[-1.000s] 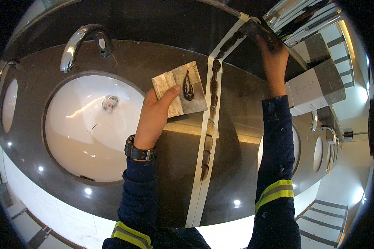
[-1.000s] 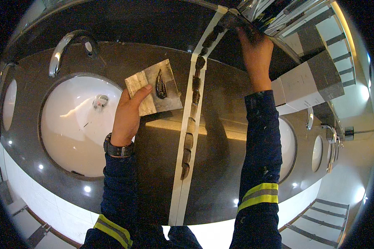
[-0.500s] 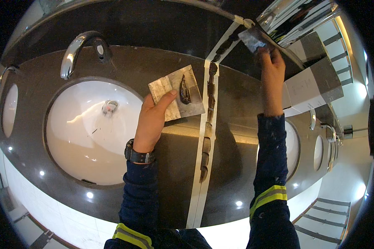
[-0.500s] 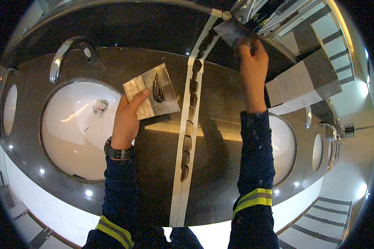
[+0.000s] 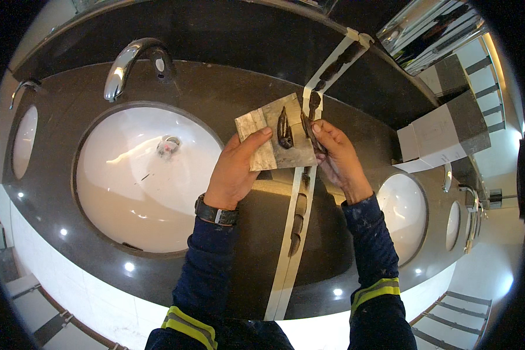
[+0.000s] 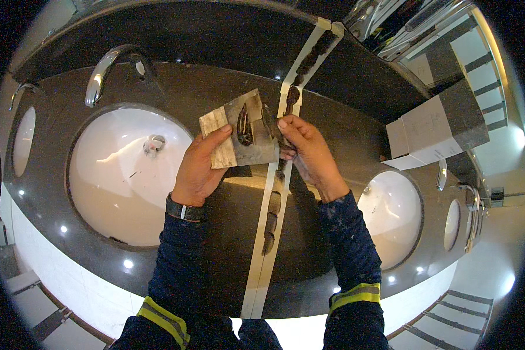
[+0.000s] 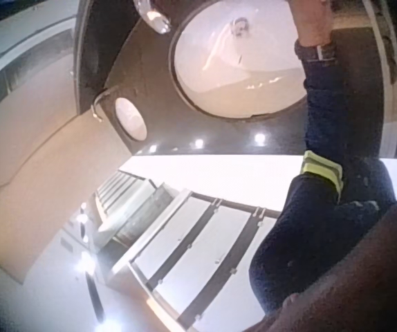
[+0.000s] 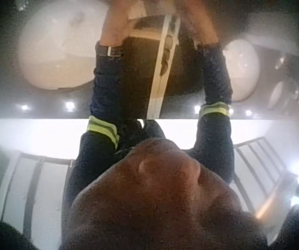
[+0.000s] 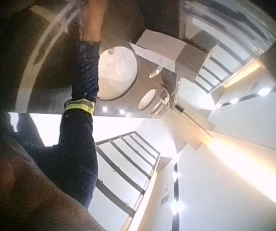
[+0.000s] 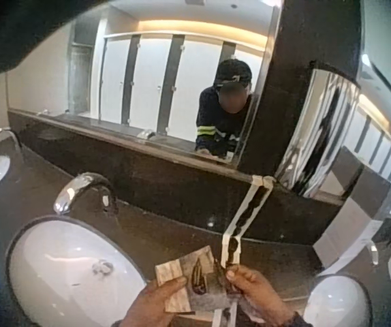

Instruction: The person scoops a dark sealant from a putty knife onto a wooden board, then uses the knife to spread the sealant into the seam between two countertop sections in a public restroom. The person repeatedly reloads the knife and continues applying the sealant along the seam.

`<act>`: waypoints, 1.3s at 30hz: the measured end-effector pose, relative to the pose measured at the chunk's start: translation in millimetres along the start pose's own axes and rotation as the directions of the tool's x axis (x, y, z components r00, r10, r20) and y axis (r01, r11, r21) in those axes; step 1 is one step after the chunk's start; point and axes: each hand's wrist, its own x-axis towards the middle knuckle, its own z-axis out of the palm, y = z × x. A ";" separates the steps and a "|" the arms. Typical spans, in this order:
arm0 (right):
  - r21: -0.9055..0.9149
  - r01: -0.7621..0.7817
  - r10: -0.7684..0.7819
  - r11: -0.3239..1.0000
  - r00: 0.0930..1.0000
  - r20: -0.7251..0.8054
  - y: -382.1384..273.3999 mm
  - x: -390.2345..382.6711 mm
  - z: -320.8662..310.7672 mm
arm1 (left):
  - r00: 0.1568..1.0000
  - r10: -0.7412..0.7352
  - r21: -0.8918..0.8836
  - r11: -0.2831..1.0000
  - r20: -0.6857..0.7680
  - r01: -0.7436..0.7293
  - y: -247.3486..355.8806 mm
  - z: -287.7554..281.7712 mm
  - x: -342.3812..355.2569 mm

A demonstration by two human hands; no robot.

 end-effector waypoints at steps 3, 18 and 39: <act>-0.217 0.076 -0.126 0.973 0.966 -0.226 -9.5 -13.0 -0.9 | 1.000 -0.013 -0.014 1.000 0.006 0.013 1.3 1.2 -0.2; -0.884 0.277 -0.372 0.377 0.919 0.130 -90.9 -49.2 15.3 | 0.970 0.163 0.412 0.908 -0.178 -0.077 5.7 12.0 -5.8; -0.964 0.265 -0.431 -0.035 0.866 0.254 -89.1 -39.5 40.4 | 0.947 0.284 0.702 0.704 -0.148 -0.102 1.0 1.7 -2.2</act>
